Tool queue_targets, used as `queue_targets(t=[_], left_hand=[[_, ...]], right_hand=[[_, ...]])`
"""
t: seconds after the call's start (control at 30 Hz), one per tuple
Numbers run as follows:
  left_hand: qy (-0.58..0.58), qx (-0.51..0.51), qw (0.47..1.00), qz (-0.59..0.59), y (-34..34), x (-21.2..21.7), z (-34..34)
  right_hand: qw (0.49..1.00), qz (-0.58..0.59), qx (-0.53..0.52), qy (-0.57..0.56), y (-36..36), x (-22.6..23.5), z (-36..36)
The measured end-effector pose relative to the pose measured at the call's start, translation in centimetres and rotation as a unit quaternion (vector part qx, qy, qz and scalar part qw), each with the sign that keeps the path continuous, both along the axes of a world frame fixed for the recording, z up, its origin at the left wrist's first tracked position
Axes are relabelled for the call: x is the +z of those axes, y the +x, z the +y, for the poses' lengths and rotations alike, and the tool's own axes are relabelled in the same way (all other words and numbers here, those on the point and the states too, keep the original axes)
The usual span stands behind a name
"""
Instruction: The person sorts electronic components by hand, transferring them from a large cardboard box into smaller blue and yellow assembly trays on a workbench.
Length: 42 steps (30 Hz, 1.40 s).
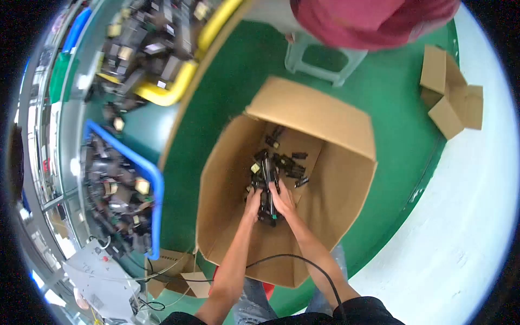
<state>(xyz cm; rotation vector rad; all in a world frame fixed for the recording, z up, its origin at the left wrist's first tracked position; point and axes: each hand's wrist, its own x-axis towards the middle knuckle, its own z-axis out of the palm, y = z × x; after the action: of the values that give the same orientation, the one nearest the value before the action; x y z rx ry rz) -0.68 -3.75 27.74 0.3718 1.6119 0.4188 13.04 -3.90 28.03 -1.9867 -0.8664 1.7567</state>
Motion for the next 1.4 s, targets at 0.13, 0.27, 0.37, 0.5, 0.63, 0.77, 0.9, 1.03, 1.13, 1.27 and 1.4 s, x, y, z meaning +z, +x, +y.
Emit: queue_targets(t=[0.13, 0.27, 0.37, 0.5, 0.63, 0.77, 0.9, 1.03, 1.13, 1.27, 1.4], left_hand=[[0.006, 0.138, 0.99, -0.038, 0.2, 10.3, 0.4], [0.061, 0.192, 0.974, -0.101, 3.1, 21.9, 3.9], [0.123, 0.201, 0.966, -0.11, 4.1, 29.0, 7.0], [0.176, 0.215, 0.95, -0.142, 4.9, 37.9, 13.0], [0.266, 0.212, 0.927, -0.158, 3.7, 43.8, 20.9], [0.366, 0.206, 0.896, -0.145, 0.9, 47.3, 30.9], [0.346, 0.185, 0.907, -0.151, -3.9, 46.4, 39.2], [0.265, 0.162, 0.941, -0.134, -5.0, 43.5, 43.6], [0.219, 0.138, 0.966, -0.009, -8.8, 42.9, 45.6], [0.237, 0.022, 0.963, 0.125, -10.5, 44.5, 46.7], [0.22, -0.125, 0.944, 0.21, -11.5, 46.1, 48.1]], right_hand=[[0.989, -0.093, 0.108, 0.029, 0.1, 15.4, 4.2], [0.974, -0.138, 0.125, 0.13, 2.2, 24.9, 6.9], [0.964, -0.156, 0.13, 0.174, 2.9, 32.5, 10.4], [0.944, -0.176, 0.117, 0.252, 3.0, 41.8, 15.7], [0.917, -0.15, 0.079, 0.361, 1.7, 47.7, 22.7], [0.901, -0.17, 0.111, 0.383, -0.7, 50.7, 32.7], [0.9, -0.141, 0.141, 0.388, -4.8, 49.6, 41.0], [0.895, -0.209, 0.143, 0.367, -5.7, 45.3, 45.0], [0.891, -0.214, 0.179, 0.358, -7.5, 44.3, 45.6], [0.876, -0.222, 0.218, 0.369, -6.8, 42.9, 46.7], [0.856, -0.189, 0.213, 0.432, -4.4, 42.1, 48.1]])
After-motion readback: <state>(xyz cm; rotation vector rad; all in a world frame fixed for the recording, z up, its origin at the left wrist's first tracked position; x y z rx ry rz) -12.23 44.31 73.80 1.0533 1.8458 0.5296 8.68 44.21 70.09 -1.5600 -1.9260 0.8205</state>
